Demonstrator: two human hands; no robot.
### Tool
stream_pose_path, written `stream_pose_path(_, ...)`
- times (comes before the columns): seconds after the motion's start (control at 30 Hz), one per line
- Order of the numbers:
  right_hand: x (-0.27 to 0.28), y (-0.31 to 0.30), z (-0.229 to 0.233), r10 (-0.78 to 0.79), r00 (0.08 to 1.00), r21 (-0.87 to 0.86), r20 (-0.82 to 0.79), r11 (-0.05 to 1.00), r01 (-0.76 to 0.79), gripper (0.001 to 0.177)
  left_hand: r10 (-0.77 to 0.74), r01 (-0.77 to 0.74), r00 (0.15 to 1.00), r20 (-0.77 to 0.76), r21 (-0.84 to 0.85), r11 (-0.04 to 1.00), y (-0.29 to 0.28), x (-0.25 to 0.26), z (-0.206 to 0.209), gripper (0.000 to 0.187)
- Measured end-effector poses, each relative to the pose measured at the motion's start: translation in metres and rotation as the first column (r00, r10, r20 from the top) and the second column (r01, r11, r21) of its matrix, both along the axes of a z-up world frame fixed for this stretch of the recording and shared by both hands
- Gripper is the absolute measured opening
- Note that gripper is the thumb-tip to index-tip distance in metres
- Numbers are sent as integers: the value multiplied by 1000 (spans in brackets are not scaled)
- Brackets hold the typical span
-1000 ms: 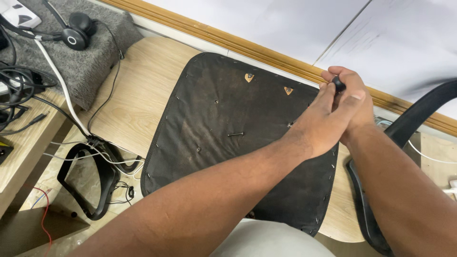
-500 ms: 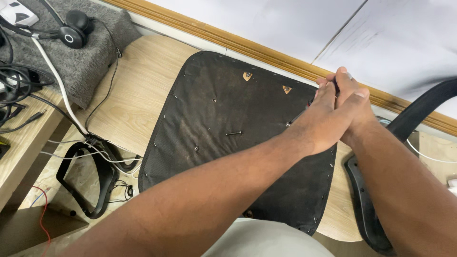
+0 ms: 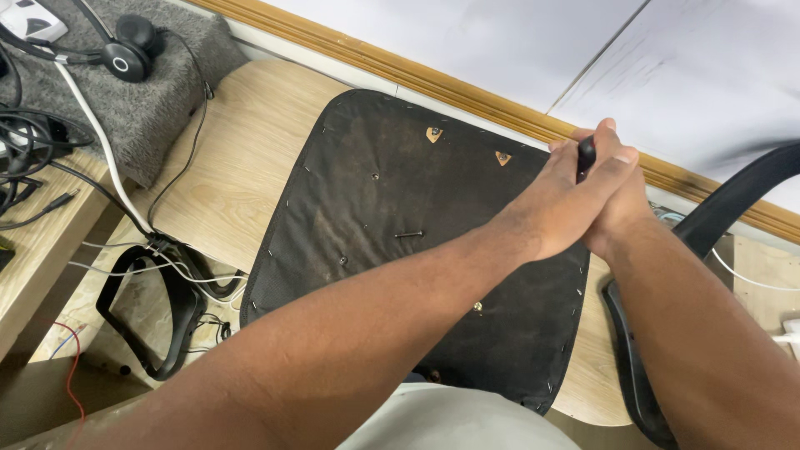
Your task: The person uses a screwdriver to remove screws from the underside of a black chair seat placed on a wooden table. The person systematically unscrews multiple fasteners while stabilizing the seat with the other hand.
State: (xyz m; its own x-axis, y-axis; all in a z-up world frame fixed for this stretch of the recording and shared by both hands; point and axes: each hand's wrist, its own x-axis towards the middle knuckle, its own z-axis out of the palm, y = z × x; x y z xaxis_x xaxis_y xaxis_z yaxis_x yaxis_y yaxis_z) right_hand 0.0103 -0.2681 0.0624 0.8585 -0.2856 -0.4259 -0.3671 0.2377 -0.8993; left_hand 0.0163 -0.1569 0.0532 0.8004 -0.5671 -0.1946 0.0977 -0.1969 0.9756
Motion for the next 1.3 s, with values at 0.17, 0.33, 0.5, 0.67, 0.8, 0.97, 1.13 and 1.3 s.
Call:
stream_pose_path(0.17, 1, 5, 2, -30, 999, -34, 32, 999, 31, 42, -22, 22, 1000, -12, 12, 1000, 4, -13, 1, 113)
stream_pose_path(0.33, -11, 19, 0, 73, 994, -102, 76, 993, -65, 41, 40, -41, 999, -3, -28, 999, 5, -4, -5, 117)
stream_pose_path(0.5, -15, 16, 13, 232, 972, -202, 38, 954, -220, 45, 8, -18, 999, -54, -180, 984, 7, 9, -8, 117)
stream_pose_path(0.67, -5, 7, 18, 48, 999, -138, 12, 989, -46, 34, -34, 28, 999, -20, -256, 966, 4, -2, -11, 115)
stream_pose_path(0.8, -8, 18, 9, 141, 978, -126, 154, 984, -122, 30, -19, 22, 999, 46, -78, 997, 1, -4, -12, 113)
stream_pose_path(0.97, -19, 25, 16, 103, 993, -159, 56, 983, -93, 36, -65, 40, 991, -117, -203, 978, 10, 15, -1, 116)
stream_pose_path(1.13, -16, 23, 18, 135, 988, -366, 76, 925, -98, 35, -111, 110, 994, -8, -82, 991, 22, 7, 17, 106)
stream_pose_path(1.3, -15, 14, 13, 20, 998, -349, 56, 937, 1, 32, -620, 455, 781, 77, 609, 650, 110, 15, 75, 82)
